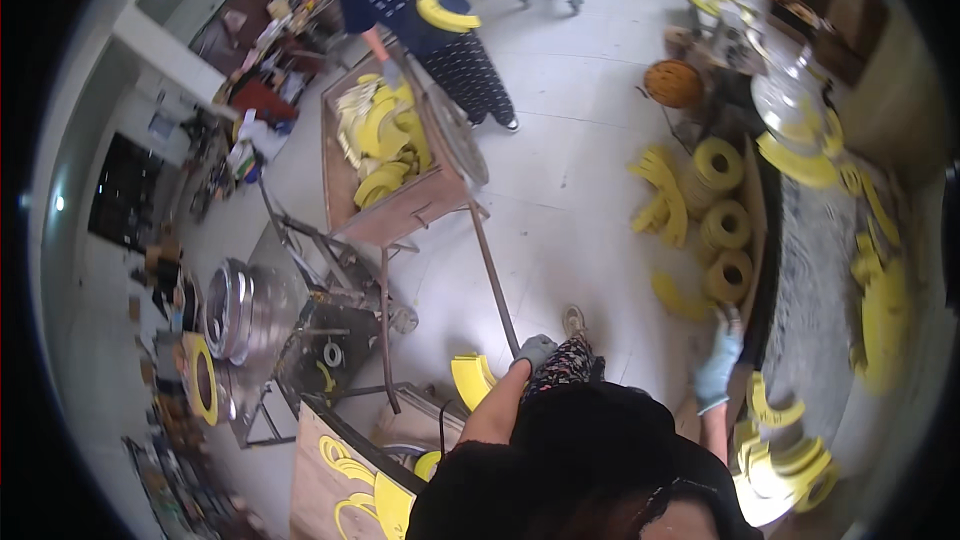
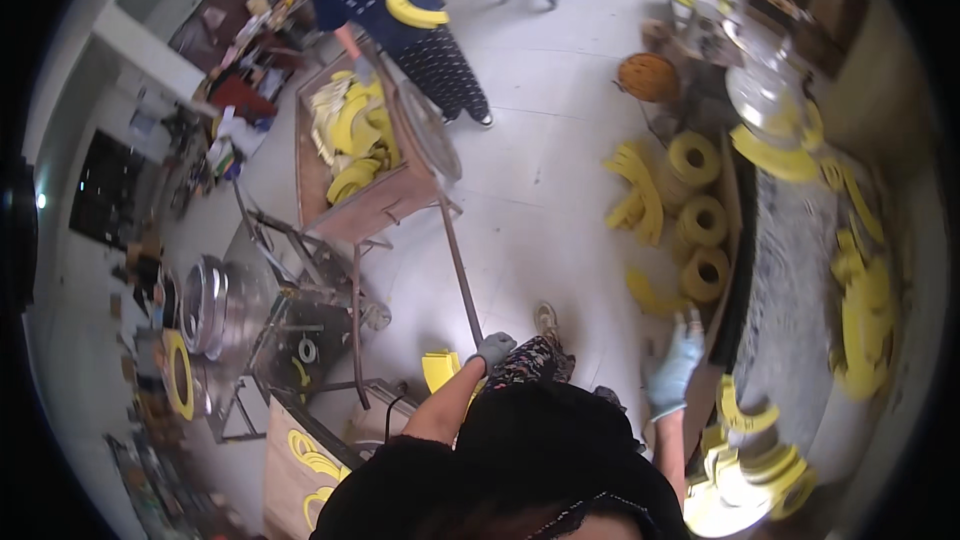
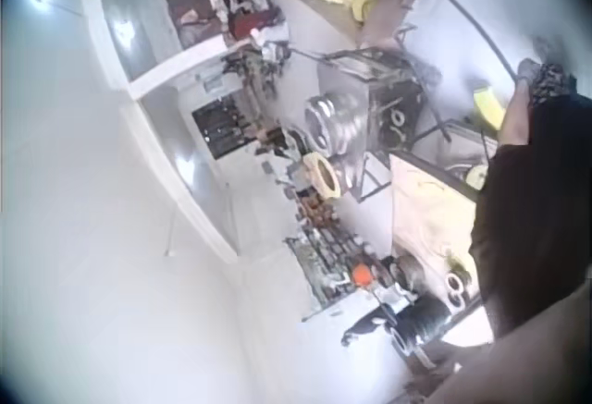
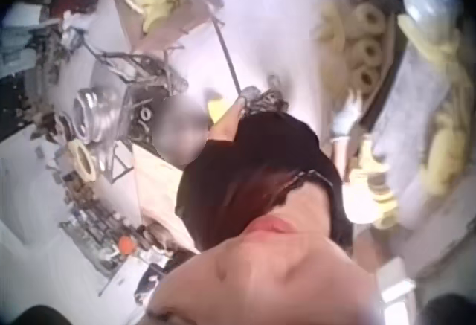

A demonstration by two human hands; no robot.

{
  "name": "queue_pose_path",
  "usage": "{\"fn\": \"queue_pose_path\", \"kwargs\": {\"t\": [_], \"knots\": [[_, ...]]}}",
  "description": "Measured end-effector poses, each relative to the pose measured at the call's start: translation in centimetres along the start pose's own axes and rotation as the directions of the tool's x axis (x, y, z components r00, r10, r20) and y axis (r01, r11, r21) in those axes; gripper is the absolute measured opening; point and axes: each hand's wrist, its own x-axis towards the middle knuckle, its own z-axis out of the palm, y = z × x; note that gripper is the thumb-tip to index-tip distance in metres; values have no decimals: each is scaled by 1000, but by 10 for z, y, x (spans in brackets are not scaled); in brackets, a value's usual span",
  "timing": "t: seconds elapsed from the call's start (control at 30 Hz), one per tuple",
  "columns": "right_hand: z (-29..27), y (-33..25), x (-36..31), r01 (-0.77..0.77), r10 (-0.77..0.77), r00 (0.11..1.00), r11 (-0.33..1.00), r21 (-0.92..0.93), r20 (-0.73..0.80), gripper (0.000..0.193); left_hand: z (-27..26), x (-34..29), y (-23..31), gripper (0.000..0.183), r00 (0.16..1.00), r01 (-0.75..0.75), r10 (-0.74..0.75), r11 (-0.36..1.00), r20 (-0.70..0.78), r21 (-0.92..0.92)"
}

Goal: The person takes curved yellow foam pieces from a metal cart and stacks them onto a table, then sorts and arranges curved yellow foam pieces between the table, floor, and cart by hand.

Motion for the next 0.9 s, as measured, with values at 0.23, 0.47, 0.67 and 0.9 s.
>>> {"fn": "queue_pose_path", "kwargs": {"t": [0.23, 0.47, 0.67, 0.9], "knots": [[150, -100, 115, 258, -206, 759, 966, 5, 617, 53, -61, 100, -80, 27, 935, -334, 355, 885, -6, 325], [239, -93, 237, 119, -18, 721, 988, -98, 693, 51, -143, 177, -64, 32, 996, -26, 34, 995, -81, 93], [318, -54, 356, 253, 152, 490, 917, -307, 858, 50, -177, 246, -46, 9, 903, -348, 341, 937, -261, 18], [470, -165, 535, 453, -41, 290, 886, -99, 956, 43, -308, 303, 29, 34, 921, 194, -348, 800, -174, -568]]}}
